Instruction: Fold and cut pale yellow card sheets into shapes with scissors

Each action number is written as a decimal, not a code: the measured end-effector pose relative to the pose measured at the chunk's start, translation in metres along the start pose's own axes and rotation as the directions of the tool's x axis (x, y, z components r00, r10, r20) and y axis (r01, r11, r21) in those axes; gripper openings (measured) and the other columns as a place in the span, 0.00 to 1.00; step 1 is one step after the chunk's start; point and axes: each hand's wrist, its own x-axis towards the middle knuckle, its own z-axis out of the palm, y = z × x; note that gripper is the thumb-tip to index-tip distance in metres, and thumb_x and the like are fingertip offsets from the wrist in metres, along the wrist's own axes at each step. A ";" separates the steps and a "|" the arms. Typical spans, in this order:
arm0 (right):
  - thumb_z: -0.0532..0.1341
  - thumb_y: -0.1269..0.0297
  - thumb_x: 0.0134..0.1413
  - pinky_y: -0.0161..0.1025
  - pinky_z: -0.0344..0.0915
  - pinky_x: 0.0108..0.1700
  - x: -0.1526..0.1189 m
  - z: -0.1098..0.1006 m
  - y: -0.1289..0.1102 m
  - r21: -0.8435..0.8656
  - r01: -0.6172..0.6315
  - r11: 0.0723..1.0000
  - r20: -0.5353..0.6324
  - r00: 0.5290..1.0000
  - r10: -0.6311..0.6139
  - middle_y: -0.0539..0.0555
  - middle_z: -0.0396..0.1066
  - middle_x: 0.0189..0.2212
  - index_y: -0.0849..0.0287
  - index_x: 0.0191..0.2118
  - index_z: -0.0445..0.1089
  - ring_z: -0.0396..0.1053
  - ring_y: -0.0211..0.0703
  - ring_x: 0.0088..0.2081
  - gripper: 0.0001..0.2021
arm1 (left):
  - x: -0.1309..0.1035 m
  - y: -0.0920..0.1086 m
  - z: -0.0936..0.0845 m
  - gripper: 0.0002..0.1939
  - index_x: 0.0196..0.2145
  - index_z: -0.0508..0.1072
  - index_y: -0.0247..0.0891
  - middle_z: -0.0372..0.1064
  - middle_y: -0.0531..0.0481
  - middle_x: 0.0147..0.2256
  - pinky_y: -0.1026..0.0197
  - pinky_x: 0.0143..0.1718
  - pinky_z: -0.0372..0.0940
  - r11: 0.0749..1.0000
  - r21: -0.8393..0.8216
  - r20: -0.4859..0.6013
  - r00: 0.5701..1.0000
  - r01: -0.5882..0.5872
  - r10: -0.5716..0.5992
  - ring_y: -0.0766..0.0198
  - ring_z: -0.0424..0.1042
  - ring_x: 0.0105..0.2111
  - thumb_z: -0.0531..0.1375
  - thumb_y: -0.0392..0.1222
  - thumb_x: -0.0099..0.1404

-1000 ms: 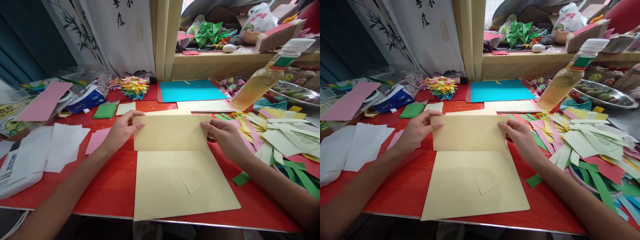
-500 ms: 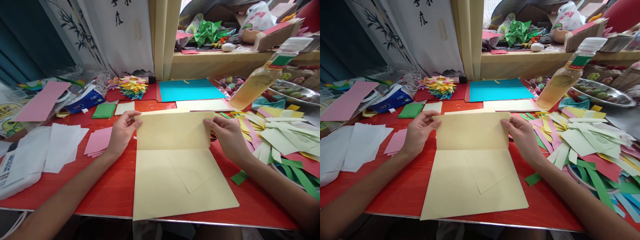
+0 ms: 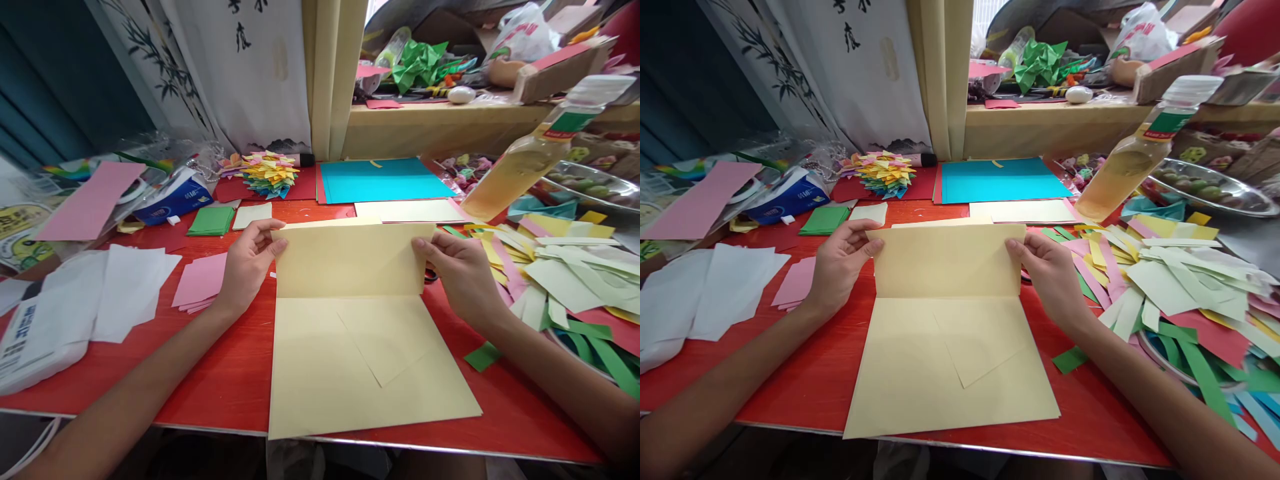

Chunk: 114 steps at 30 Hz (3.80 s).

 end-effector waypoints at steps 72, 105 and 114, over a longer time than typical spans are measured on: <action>0.59 0.64 0.53 0.31 0.64 0.32 0.007 -0.014 -0.017 0.218 0.039 0.975 0.021 0.999 -0.045 0.50 0.71 0.30 0.50 0.41 0.74 0.67 0.33 0.31 0.10 | 0.001 -0.004 0.002 0.13 0.41 0.74 0.42 0.70 0.50 0.38 0.64 0.38 0.65 0.986 -0.108 0.093 0.989 0.128 -0.118 0.65 0.69 0.37 0.61 0.39 0.56; 0.62 0.63 0.49 0.32 0.66 0.28 0.007 -0.009 -0.008 -0.014 0.176 0.984 -0.134 0.975 -0.176 0.49 0.68 0.25 0.59 0.30 0.73 0.66 0.33 0.26 0.06 | -0.005 0.007 0.004 0.17 0.46 0.69 0.42 0.69 0.49 0.42 0.65 0.39 0.66 1.000 -0.004 0.062 0.998 0.030 -0.029 0.65 0.68 0.40 0.60 0.40 0.58; 0.62 0.61 0.49 0.32 0.64 0.29 0.006 -0.008 -0.007 -0.036 0.169 0.985 -0.207 0.963 -0.173 0.50 0.67 0.27 0.59 0.30 0.72 0.64 0.33 0.28 0.07 | -0.007 0.007 0.003 0.17 0.44 0.71 0.41 0.69 0.49 0.42 0.65 0.35 0.66 0.997 0.028 0.117 0.990 0.069 -0.072 0.65 0.69 0.37 0.61 0.43 0.57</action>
